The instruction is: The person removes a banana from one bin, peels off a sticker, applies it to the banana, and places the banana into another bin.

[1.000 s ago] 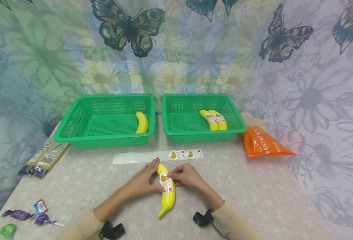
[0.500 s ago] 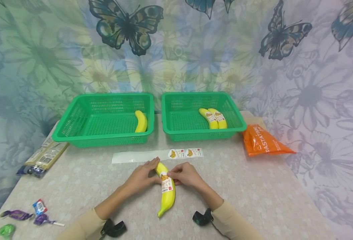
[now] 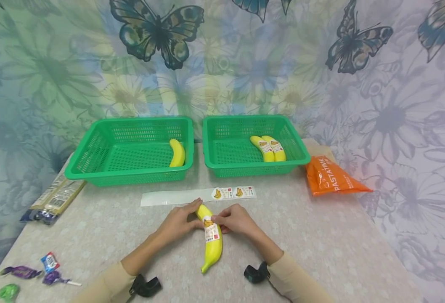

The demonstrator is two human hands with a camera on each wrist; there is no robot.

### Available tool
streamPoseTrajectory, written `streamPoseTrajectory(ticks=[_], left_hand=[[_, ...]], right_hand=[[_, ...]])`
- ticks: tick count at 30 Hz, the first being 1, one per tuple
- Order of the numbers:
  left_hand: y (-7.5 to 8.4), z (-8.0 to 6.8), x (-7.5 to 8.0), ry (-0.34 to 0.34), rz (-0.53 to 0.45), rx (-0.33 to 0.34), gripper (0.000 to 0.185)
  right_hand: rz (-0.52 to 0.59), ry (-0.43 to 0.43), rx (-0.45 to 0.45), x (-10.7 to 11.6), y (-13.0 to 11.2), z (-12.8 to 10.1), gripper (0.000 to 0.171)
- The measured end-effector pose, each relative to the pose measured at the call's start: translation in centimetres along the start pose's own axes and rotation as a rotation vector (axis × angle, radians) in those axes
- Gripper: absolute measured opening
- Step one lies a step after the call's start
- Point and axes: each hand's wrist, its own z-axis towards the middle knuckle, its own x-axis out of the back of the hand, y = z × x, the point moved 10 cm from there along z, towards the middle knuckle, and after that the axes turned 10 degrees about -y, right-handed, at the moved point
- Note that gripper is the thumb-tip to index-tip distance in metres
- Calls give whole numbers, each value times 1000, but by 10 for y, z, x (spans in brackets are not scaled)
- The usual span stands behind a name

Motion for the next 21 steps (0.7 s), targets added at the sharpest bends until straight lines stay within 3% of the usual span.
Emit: streamPoseTrajectory(ticks=[5,21], left_hand=[[-1,-3,-1,-9,-29,-20,81],[-3,-3,-2,-16,-57,-16,83]], right_hand=[[-19,-22,-29,1,2,-3,32],[102,-68,-22,-1,5,0,33]])
